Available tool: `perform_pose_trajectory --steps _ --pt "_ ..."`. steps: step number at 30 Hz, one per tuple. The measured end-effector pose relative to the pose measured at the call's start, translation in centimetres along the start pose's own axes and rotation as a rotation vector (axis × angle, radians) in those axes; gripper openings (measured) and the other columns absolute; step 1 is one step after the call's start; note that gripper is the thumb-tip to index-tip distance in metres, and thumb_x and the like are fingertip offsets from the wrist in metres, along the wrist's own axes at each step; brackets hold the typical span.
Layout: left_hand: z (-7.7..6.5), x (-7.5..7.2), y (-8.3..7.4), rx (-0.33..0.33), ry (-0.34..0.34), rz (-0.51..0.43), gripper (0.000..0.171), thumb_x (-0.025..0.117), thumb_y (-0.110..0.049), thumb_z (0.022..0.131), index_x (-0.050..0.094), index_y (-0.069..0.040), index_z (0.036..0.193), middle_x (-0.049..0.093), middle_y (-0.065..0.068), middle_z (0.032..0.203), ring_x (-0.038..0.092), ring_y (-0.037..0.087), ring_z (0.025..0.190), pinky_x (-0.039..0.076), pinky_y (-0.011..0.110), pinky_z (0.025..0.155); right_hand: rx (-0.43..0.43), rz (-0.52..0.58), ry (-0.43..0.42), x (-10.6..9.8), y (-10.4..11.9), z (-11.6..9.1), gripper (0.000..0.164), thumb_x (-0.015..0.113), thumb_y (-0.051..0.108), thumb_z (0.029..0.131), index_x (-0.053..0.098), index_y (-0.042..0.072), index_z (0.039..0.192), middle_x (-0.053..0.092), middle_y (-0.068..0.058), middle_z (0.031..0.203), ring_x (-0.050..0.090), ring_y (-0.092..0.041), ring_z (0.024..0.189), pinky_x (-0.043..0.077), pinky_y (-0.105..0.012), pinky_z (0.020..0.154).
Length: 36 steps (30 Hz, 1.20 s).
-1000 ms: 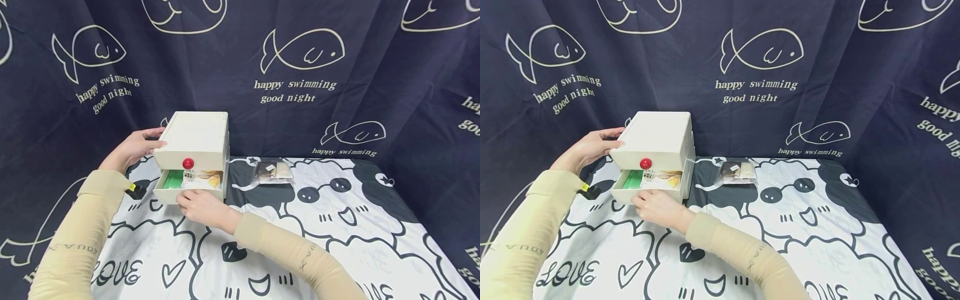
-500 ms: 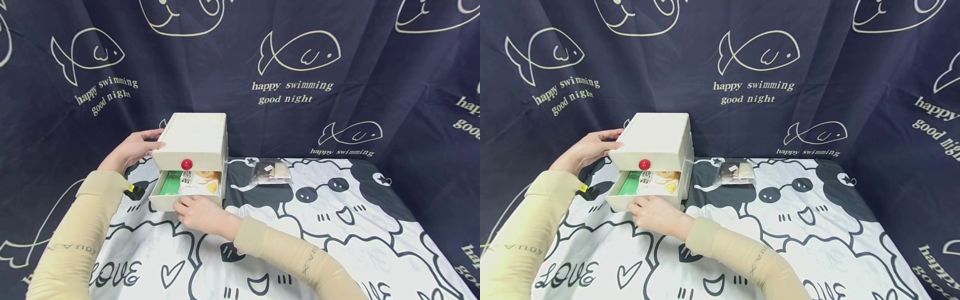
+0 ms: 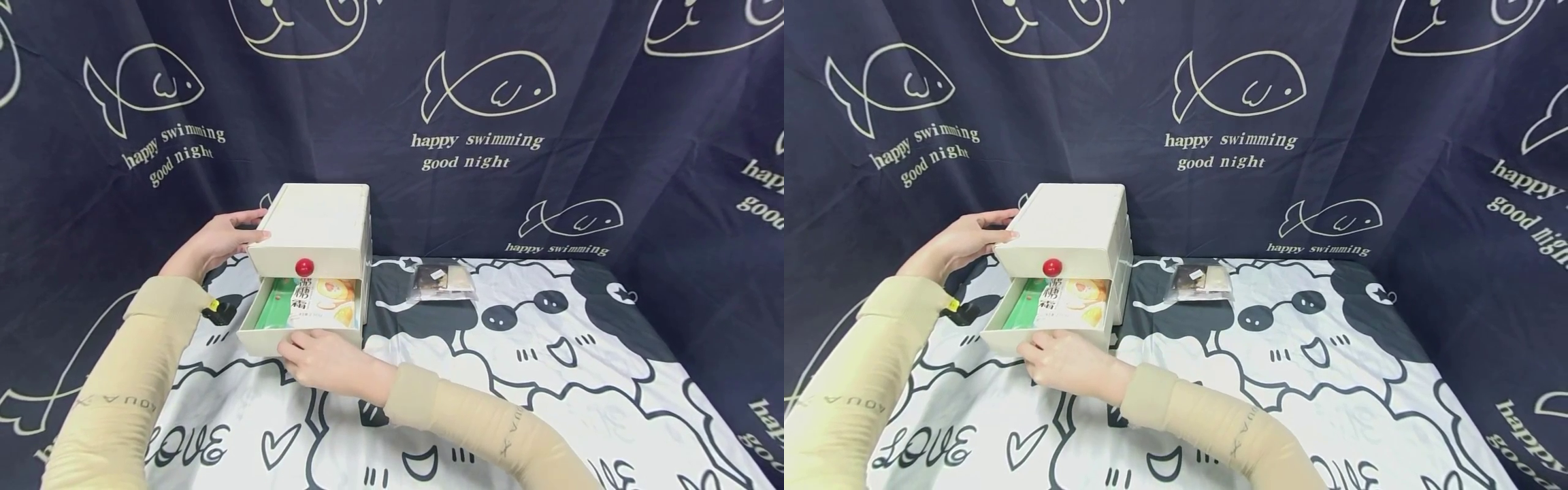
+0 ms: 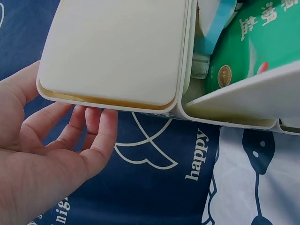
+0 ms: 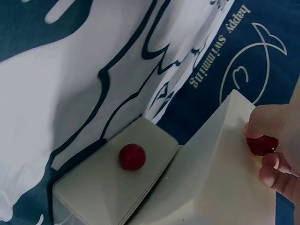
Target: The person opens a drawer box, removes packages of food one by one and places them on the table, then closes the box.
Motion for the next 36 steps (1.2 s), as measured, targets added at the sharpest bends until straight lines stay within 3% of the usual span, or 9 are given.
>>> perform_pose_trajectory --steps 4,11,28,36 --pt "0.0 0.0 0.0 0.006 -0.002 0.003 0.075 0.067 -0.021 0.089 0.026 -0.011 0.150 0.027 0.013 0.152 0.041 0.025 0.126 0.041 0.037 0.098 -0.012 -0.002 -0.014 -0.3 0.5 -0.1 0.026 0.048 0.018 0.095 0.071 0.026 0.105 0.055 0.007 0.104 0.051 -0.012 0.094 0.045 -0.020 0.077" --pt "0.1 -0.2 0.3 -0.008 -0.012 0.008 0.080 0.070 -0.027 0.085 0.025 -0.011 0.150 0.025 0.014 0.154 0.036 0.029 0.133 0.035 0.047 0.106 -0.030 -0.002 -0.040 0.0 1.4 -0.4 0.027 0.046 0.018 0.096 0.072 0.025 0.102 0.055 0.007 0.099 0.051 -0.011 0.090 0.045 -0.020 0.074" --pt "0.0 0.0 0.3 -0.012 -0.008 -0.011 0.078 0.070 -0.024 0.086 0.026 -0.012 0.150 0.025 0.013 0.153 0.036 0.028 0.132 0.033 0.047 0.107 -0.047 0.013 -0.026 0.7 2.2 -0.4 0.030 0.045 0.014 0.095 0.072 0.024 0.105 0.055 0.008 0.099 0.051 -0.010 0.090 0.045 -0.019 0.074" --pt "0.1 -0.1 0.4 -0.010 -0.002 -0.024 0.075 0.067 -0.019 0.089 0.024 -0.012 0.150 0.022 0.014 0.154 0.034 0.028 0.132 0.031 0.048 0.108 -0.086 0.004 -0.023 -1.4 1.3 -0.3 0.030 0.045 0.015 0.095 0.070 0.026 0.109 0.057 0.010 0.101 0.051 -0.007 0.091 0.044 -0.015 0.074"
Point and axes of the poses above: each hand's wrist, its own z-axis towards the middle knuckle, its own x-axis out of the palm, y = z × x, the point moved 10 cm from there along z, towards the middle knuckle
